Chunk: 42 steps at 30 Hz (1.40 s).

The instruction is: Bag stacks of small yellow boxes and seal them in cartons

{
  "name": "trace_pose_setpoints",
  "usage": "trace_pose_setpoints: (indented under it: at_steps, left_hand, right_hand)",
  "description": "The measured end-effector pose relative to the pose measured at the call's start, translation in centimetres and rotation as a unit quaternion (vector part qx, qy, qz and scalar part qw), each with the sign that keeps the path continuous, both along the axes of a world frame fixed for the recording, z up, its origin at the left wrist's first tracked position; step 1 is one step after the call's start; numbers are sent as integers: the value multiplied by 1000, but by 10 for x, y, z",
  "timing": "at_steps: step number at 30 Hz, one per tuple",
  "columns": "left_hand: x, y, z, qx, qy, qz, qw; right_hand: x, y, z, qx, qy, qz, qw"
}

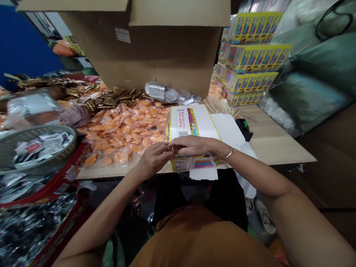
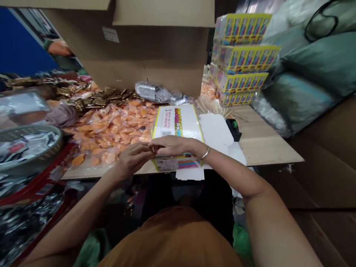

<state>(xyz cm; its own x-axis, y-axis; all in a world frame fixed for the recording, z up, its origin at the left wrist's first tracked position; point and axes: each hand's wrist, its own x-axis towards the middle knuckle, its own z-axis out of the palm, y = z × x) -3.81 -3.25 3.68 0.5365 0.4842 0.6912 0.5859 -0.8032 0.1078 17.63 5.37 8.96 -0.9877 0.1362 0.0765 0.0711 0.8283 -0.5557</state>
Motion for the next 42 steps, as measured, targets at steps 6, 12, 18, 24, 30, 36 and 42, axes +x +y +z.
trace_pose_setpoints:
  at_steps: [6, 12, 18, 24, 30, 36, 42]
  left_hand:
    - [-1, 24, 29, -157, 29, -82, 984]
    - [-14, 24, -10, -268, -303, -34, 914]
    - [-8, -24, -67, -277, -340, 84, 895]
    - [7, -13, -50, -208, -442, 89, 868]
    - [-4, 16, 1, -216, -426, -37, 878]
    - [3, 6, -22, -319, -321, 59, 890]
    - [6, 28, -8, -314, -212, 11, 925]
  right_hand:
    - [-7, -17, -8, 49, 21, -133, 990]
    - [-11, -20, -15, 30, 38, -169, 984]
    - [-12, -17, -19, 32, 47, -169, 984]
    - [-12, -20, -16, 50, 32, -179, 982]
    - [-14, -25, -14, 67, 28, -201, 977]
    - [-13, -25, -18, 79, 44, -218, 972]
    - [-22, -25, -27, 85, 59, -283, 954]
